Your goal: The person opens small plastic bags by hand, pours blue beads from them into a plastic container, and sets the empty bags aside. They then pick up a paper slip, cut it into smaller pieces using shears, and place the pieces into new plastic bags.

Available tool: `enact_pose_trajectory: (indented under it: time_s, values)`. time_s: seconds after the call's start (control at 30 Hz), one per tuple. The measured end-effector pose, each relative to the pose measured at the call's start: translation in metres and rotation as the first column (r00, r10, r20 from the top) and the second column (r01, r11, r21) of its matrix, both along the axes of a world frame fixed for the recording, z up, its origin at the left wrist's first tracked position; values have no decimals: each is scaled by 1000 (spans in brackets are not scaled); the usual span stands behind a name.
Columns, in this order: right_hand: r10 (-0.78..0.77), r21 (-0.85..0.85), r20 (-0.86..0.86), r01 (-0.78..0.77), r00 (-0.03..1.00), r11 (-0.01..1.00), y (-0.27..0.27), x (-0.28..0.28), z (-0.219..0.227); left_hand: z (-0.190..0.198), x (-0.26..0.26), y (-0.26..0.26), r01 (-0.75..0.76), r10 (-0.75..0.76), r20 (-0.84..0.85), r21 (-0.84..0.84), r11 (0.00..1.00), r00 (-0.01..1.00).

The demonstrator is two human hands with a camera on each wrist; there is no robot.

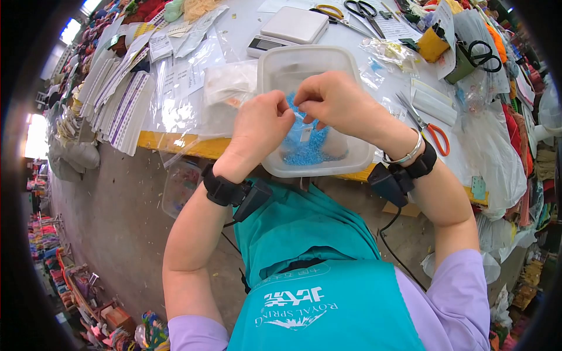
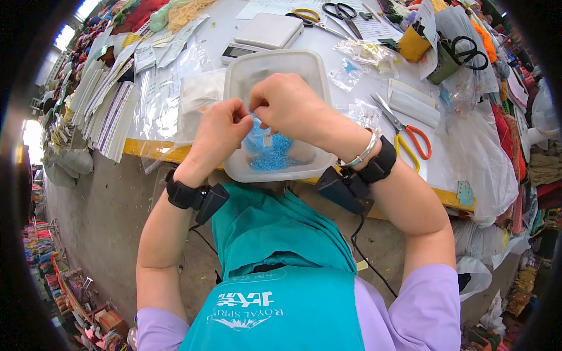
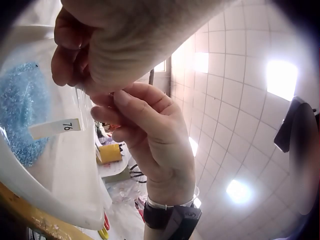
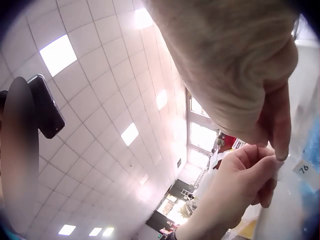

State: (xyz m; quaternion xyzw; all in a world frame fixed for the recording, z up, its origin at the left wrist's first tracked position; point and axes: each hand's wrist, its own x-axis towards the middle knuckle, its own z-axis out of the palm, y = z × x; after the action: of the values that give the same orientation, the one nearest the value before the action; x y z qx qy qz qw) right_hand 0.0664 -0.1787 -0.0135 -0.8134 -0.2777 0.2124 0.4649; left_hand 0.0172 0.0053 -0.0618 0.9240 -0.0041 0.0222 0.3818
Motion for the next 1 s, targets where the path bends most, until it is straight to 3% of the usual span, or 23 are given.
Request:
enact_pose_trajectory:
  time_s: [0.07, 0.17, 0.27, 0.43, 0.53, 0.63, 0.73, 1.0]
  values:
    - [-22, -4, 13, 22, 1000, 1000, -7, 2, 3, 1, 1, 1, -6, 6, 12, 1, 1000, 1000]
    - [1, 41, 248, -11, 969, 999, -18, 4, -18, 6, 1, 3, -28, 27, 29, 10, 1000, 999]
    - [12, 18, 156, -16, 988, 1000, -19, -9, -32, 11, 2, 3, -52, 52, 22, -3, 999, 998]
    - [-128, 167, 1, 126, 992, 978, -23, -7, -53, 21, 4, 3, -58, 58, -37, 2, 998, 998]
    - [-137, 210, -111, 158, 984, 965, -27, -7, -49, 2, 7, 5, 127, -60, 373, -158, 979, 926]
    - [-133, 232, -171, 171, 976, 958, -30, -8, -42, 1, -1, 5, 190, -161, 105, -419, 888, 981]
    - [-165, 317, -141, 202, 976, 927, -27, -13, -41, 4, -2, 3, 156, -156, 43, -511, 845, 987]
    - [-182, 436, -138, 224, 974, 872, -24, -15, -45, 8, -6, -4, 179, -153, 94, -593, 785, 984]
